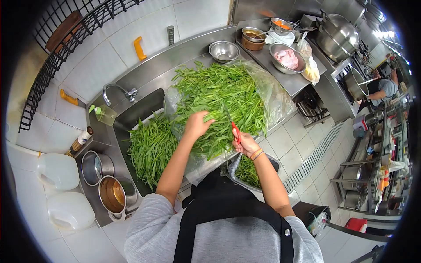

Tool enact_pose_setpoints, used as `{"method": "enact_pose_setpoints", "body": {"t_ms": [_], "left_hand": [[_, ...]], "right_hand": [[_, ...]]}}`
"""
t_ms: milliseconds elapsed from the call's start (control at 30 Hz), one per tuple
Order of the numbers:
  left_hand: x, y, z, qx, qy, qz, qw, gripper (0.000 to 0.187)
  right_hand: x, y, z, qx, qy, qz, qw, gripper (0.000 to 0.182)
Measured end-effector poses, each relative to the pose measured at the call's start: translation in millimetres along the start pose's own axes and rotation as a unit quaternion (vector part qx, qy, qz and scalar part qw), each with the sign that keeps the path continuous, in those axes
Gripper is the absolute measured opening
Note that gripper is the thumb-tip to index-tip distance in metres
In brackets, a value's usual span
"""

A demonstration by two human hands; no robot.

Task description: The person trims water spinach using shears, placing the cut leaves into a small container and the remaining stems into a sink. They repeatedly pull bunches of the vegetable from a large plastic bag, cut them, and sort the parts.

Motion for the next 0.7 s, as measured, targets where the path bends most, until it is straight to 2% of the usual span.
{"method": "enact_pose_setpoints", "body": {"t_ms": [33, 67, 100, 133, 167, 200, 233, 300, 333, 367, 400, 433, 467, 500, 533, 567, 600, 667, 700], "left_hand": [[21.0, -9.6, 10.0, -0.047, 0.003, 0.012, 0.999, 0.044], [16.3, -43.2, 24.9, -0.041, -0.048, 0.012, 0.998, 0.045], [46.4, -54.6, 38.9, -0.1, -0.049, -0.023, 0.994, 0.043], [46.5, -85.4, 55.8, -0.059, -0.142, 0.044, 0.987, 0.042], [93.9, -89.0, 72.0, -0.121, -0.157, -0.009, 0.98, 0.041], [104.9, -107.7, 86.2, -0.105, -0.208, -0.025, 0.972, 0.046], [134.2, -110.5, 97.3, -0.066, -0.221, -0.157, 0.96, 0.053], [109.2, -121.4, 98.2, 0.025, -0.372, -0.259, 0.891, 0.061], [104.8, -115.5, 91.2, 0.027, -0.371, -0.261, 0.891, 0.061], [100.5, -108.0, 78.0, 0.006, -0.33, -0.275, 0.903, 0.063], [98.3, -98.4, 63.6, -0.015, -0.288, -0.286, 0.914, 0.065], [101.1, -81.6, 46.6, -0.074, -0.186, -0.207, 0.958, 0.056], [95.0, -65.4, 23.3, -0.094, -0.071, -0.116, 0.986, 0.041], [75.8, -49.9, 3.9, -0.125, -0.018, -0.025, 0.992, 0.025], [72.8, -22.0, -15.5, -0.123, -0.021, 0.059, 0.99, 0.019], [58.4, -3.8, -31.0, -0.13, 0.039, 0.057, 0.989, 0.015], [47.2, 12.6, -45.5, -0.082, 0.055, 0.075, 0.992, 0.017], [26.5, 42.2, -61.8, -0.04, 0.097, -0.003, 0.994, 0.048], [21.6, 57.0, -68.0, 0.044, 0.042, -0.075, 0.995, 0.059]], "right_hand": [[0.8, -3.6, 0.0, -0.01, -0.02, 0.0, 1.0, 0.046], [-1.5, -13.0, -1.3, -0.008, -0.031, 0.006, 0.999, 0.048], [-1.1, -20.7, 2.1, -0.01, -0.03, 0.004, 0.999, 0.048], [-2.4, -27.9, 7.2, -0.028, 0.017, -0.045, 0.998, 0.049], [-5.0, -35.3, 11.7, -0.046, 0.064, -0.094, 0.992, 0.051], [-8.7, -44.5, 12.5, -0.056, 0.064, -0.087, 0.993, 0.053], [-7.8, -43.9, 12.9, -0.058, 0.062, -0.088, 0.993, 0.053], [-4.9, -38.2, 15.7, -0.101, 0.018, 0.01, 0.995, 0.054], [-2.2, -29.7, 12.7, -0.08, 0.005, 0.014, 0.997, 0.052], [0.0, -21.2, 8.4, -0.082, 0.005, 0.012, 0.997, 0.052], [3.4, -12.7, 4.0, -0.075, 0.001, 0.066, 0.995, 0.052], [5.4, -7.8, 1.3, -0.069, -0.002, 0.12, 0.99, 0.051], [3.6, -8.4, -1.7, -0.091, 0.022, 0.117, 0.989, 0.049], [1.0, -11.0, -3.2, -0.092, 0.022, 0.116, 0.989, 0.049], [-4.6, -18.6, -1.7, -0.1, 0.04, 0.091, 0.99, 0.049], [-10.4, -27.0, 0.9, -0.108, 0.058, 0.067, 0.99, 0.049], [-16.8, -35.2, 5.2, -0.108, 0.059, 0.054, 0.991, 0.048], [-25.7, -44.7, 18.4, -0.121, 0.061, 0.042, 0.99, 0.047], [-29.1, -49.0, 24.9, -0.132, 0.064, 0.031, 0.989, 0.046]]}}
Point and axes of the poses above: each hand's wrist, its own z-axis away from the middle knuckle, its own y-axis out of the palm, x = y × z, the point moved 3 cm from there along -z, towards the middle knuckle
